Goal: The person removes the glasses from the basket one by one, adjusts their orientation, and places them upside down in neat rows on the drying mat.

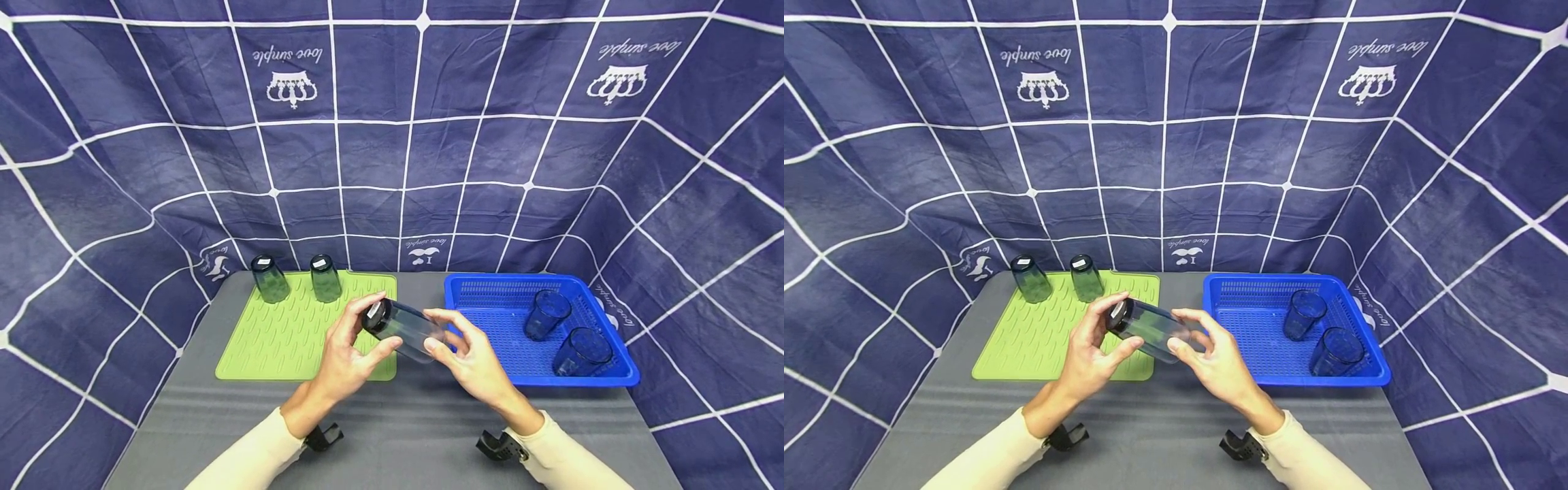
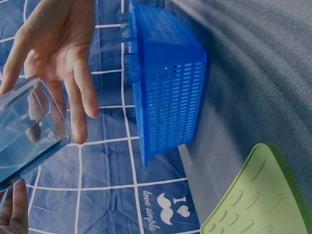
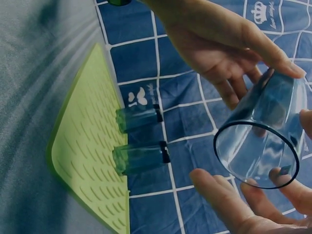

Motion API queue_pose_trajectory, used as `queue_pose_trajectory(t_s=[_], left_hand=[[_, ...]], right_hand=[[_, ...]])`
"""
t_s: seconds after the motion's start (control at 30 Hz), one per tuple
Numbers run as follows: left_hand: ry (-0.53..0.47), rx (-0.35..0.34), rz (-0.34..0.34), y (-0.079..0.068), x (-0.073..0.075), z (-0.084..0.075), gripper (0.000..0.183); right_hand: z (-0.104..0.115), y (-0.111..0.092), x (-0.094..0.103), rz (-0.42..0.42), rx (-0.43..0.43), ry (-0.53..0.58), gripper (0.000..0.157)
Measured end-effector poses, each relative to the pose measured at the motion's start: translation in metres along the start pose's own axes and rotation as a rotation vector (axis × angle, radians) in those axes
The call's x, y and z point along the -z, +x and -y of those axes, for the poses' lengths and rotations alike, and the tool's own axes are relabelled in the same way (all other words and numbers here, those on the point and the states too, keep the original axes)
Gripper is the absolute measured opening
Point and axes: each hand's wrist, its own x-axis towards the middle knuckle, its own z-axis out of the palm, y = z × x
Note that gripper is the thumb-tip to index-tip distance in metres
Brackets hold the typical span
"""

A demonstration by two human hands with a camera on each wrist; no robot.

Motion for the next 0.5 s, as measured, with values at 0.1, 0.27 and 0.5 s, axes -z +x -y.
queue_pose_trajectory(t_s=[0.1, 0.27, 0.5], left_hand=[[0.016, -0.017, 0.006, 0.0019, 0.0007, -0.0001, 0.08], [0.067, -0.049, -0.003, 0.0045, 0.0027, -0.0002, 0.074], [0.145, -0.073, -0.005, 0.0068, 0.0047, -0.0005, 0.066]], right_hand=[[-0.0012, 0.0001, 0.0006, 0.002, -0.01, -0.042, 0.05], [-0.0033, 0.0001, 0.0012, 0.011, -0.001, -0.125, 0.05], [-0.008, 0.0004, 0.004, 0.016, 0.066, -0.243, 0.051]])
